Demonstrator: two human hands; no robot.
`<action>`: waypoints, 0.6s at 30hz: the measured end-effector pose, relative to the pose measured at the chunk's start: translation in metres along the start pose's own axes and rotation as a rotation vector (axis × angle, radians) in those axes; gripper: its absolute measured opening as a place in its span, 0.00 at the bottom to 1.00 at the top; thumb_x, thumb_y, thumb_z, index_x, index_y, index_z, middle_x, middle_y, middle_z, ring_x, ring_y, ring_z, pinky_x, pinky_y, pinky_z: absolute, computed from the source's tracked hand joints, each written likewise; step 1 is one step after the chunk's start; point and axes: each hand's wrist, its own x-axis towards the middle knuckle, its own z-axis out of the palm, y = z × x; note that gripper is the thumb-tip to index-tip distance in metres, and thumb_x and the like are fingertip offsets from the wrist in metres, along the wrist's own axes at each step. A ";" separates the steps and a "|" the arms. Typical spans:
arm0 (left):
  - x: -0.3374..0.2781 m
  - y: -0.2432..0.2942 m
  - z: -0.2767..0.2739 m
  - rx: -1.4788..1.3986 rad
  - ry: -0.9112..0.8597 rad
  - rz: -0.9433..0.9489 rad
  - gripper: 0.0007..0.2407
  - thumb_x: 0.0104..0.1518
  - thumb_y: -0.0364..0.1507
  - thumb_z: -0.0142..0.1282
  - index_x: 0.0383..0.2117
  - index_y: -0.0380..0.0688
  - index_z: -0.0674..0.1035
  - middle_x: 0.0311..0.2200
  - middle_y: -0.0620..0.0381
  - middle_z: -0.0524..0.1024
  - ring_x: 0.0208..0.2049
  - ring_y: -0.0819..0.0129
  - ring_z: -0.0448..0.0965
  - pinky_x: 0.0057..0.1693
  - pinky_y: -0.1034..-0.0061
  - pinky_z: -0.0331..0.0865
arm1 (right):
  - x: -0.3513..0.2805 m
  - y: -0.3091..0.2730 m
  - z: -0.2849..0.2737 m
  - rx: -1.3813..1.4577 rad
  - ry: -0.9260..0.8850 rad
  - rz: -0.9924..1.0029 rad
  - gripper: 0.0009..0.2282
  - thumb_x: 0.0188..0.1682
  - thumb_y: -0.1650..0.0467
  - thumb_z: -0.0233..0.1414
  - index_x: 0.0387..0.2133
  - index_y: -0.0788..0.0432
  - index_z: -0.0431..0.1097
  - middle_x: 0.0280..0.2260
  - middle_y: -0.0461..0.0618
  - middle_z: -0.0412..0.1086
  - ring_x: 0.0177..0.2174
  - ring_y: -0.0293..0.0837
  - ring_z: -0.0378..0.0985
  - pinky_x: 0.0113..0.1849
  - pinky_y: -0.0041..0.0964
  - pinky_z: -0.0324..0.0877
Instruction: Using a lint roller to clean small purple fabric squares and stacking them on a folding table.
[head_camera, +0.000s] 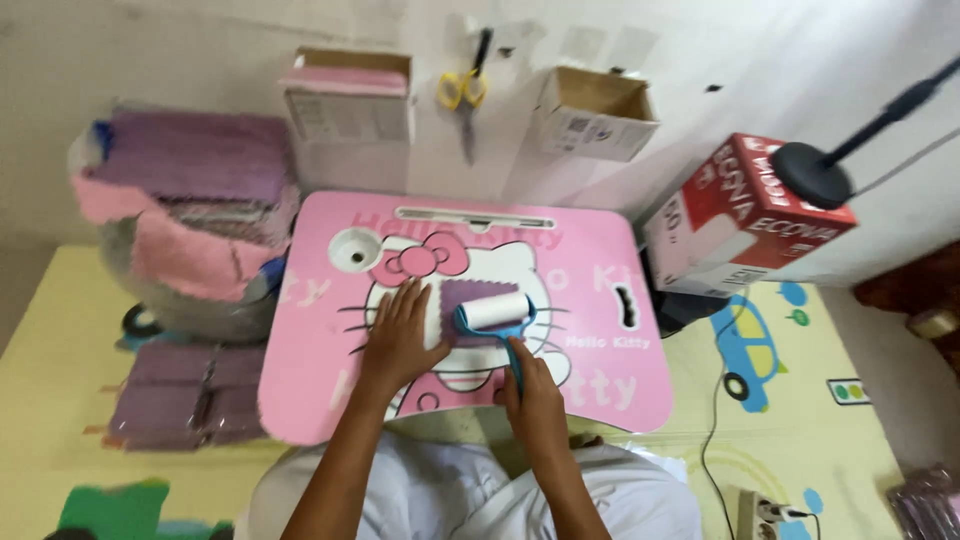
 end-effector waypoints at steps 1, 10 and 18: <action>0.001 -0.001 0.002 0.003 0.004 0.019 0.37 0.52 0.46 0.55 0.68 0.41 0.60 0.69 0.42 0.57 0.73 0.52 0.50 0.75 0.53 0.39 | 0.005 0.000 -0.010 -0.004 0.018 0.005 0.20 0.54 0.66 0.46 0.62 0.41 0.60 0.33 0.54 0.70 0.31 0.60 0.80 0.29 0.55 0.79; 0.002 -0.001 0.007 0.011 0.009 -0.005 0.37 0.53 0.48 0.51 0.69 0.44 0.59 0.71 0.47 0.55 0.74 0.57 0.48 0.76 0.56 0.36 | 0.137 -0.028 -0.155 0.165 0.354 -0.102 0.20 0.51 0.73 0.52 0.58 0.56 0.64 0.43 0.67 0.73 0.44 0.71 0.75 0.45 0.63 0.70; 0.005 -0.007 0.014 0.041 -0.005 -0.013 0.38 0.52 0.50 0.50 0.70 0.45 0.58 0.71 0.48 0.53 0.74 0.57 0.47 0.75 0.57 0.36 | 0.283 -0.029 -0.200 0.019 0.121 -0.009 0.17 0.54 0.69 0.51 0.57 0.51 0.61 0.31 0.60 0.73 0.23 0.50 0.80 0.26 0.42 0.76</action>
